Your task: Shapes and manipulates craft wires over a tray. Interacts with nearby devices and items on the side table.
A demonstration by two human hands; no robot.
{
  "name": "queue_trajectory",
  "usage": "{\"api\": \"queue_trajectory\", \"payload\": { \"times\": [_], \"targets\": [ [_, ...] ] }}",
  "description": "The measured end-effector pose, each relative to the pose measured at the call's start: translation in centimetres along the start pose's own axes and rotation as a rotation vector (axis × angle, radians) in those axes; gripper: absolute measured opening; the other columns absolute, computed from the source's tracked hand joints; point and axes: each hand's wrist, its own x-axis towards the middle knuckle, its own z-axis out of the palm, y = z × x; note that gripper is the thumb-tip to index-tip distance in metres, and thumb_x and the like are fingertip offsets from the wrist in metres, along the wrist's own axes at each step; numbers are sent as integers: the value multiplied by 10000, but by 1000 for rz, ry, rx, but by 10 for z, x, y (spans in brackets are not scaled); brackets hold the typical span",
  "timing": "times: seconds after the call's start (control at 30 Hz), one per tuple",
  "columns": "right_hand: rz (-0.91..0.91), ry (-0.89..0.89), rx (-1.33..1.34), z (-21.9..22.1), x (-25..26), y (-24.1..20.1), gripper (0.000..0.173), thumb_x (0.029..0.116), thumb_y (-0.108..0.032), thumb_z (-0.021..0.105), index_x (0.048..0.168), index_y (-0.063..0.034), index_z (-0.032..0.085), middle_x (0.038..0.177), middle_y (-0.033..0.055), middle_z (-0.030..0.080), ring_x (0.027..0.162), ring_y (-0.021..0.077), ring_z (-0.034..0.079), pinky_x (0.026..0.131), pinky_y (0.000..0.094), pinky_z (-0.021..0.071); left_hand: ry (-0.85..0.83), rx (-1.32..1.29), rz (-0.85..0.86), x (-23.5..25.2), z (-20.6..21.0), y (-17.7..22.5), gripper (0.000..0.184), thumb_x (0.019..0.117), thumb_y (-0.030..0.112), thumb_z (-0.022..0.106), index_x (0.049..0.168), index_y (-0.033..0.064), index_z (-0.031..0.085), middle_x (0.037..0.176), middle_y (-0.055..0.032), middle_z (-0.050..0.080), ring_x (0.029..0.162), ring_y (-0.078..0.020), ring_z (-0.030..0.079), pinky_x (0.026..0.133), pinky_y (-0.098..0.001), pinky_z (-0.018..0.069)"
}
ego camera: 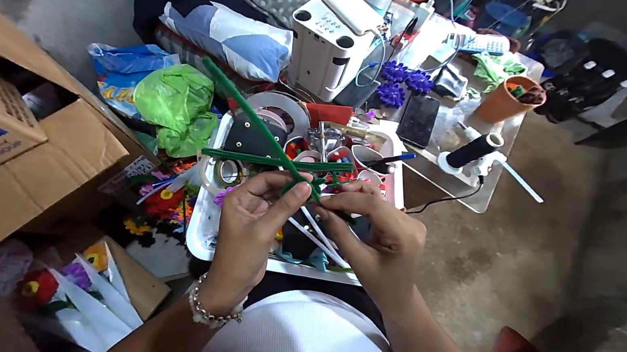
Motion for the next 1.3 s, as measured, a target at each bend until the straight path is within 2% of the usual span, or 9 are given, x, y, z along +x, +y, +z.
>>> {"api": "queue_trajectory", "payload": {
  "times": [0.23, 0.4, 0.5, 0.57, 0.63, 0.83, 1.0, 1.13, 1.3],
  "targets": [
    [-54, -124, -63, -11, 7, -3, 96, 970, -88, 671, 1015, -32, 734, 958, 25, 769, 930, 52, 703, 1009, 325, 511, -47, 71, 42, 1, -4, 2, 104, 939, 41, 685, 1025, 54, 742, 979, -20, 748, 918, -91, 707, 872, -255, 587],
    [-131, -224, -248, -25, 17, -5, 119, 969, -84, 669, 986, -166, 753, 1071, 26, 717, 1092, 140, 641, 1053, 426, 443, -148, 216, 40, 4, -13, 3, 64, 923, 79, 705, 970, 75, 748, 922, 10, 741, 871, -72, 700, 834, -245, 589],
    [-174, -178, -284, -28, 23, -4, 113, 943, -124, 714, 923, -216, 777, 1113, 56, 693, 1121, 183, 582, 986, 380, 420, -194, 210, -7, 4, -13, 4, 86, 933, 75, 693, 993, 76, 755, 939, 11, 746, 882, -66, 703, 838, -238, 589],
    [-150, -116, -244, -27, 25, -4, 29, 931, -172, 753, 908, -182, 767, 1053, 40, 670, 1069, 139, 579, 928, 300, 446, -196, 199, -6, 3, -12, 4, 82, 936, 74, 692, 990, 80, 753, 940, 16, 747, 885, -59, 702, 839, -235, 586],
    [-111, -55, -199, -25, 24, -5, 62, 904, -164, 781, 904, -124, 734, 985, 22, 678, 1000, 88, 643, 873, 233, 537, -180, 189, 6, 2, -11, 4, 80, 933, 73, 698, 986, 78, 757, 938, 12, 750, 893, -64, 706, 847, -238, 588],
    [-15, -52, -20, -17, 15, -3, 87, 905, -1, 728, 978, -17, 772, 1023, 70, 767, 1039, 140, 721, 921, 289, 604, -108, 193, 66, 2, -12, 1, 83, 915, 54, 719, 989, 63, 757, 941, 4, 758, 902, -72, 714, 861, -242, 592],
    [57, -89, 79, -13, 11, -3, 212, 913, -139, 778, 1082, -11, 762, 1100, 77, 753, 1032, 124, 716, 884, 275, 612, -110, 185, 76, 2, -14, -2, 106, 918, 71, 737, 1016, 49, 773, 957, -12, 769, 906, -84, 725, 859, -253, 602],
    [41, -75, 33, -9, 10, -4, 150, 908, -103, 771, 1022, -6, 761, 1058, 78, 758, 1002, 107, 717, 866, 249, 604, -147, 248, 122, 2, -15, -1, 115, 941, 63, 710, 1032, 18, 764, 936, -2, 766, 885, -68, 722, 852, -241, 602],
    [42, -96, 39, -10, 10, -4, 122, 924, -61, 734, 1029, -5, 763, 1057, 77, 760, 1029, 118, 714, 895, 265, 599, -171, 355, 135, 5, -19, 3, 121, 954, 98, 696, 1038, 31, 749, 948, 22, 752, 897, -51, 709, 853, -226, 594]
  ]
}}
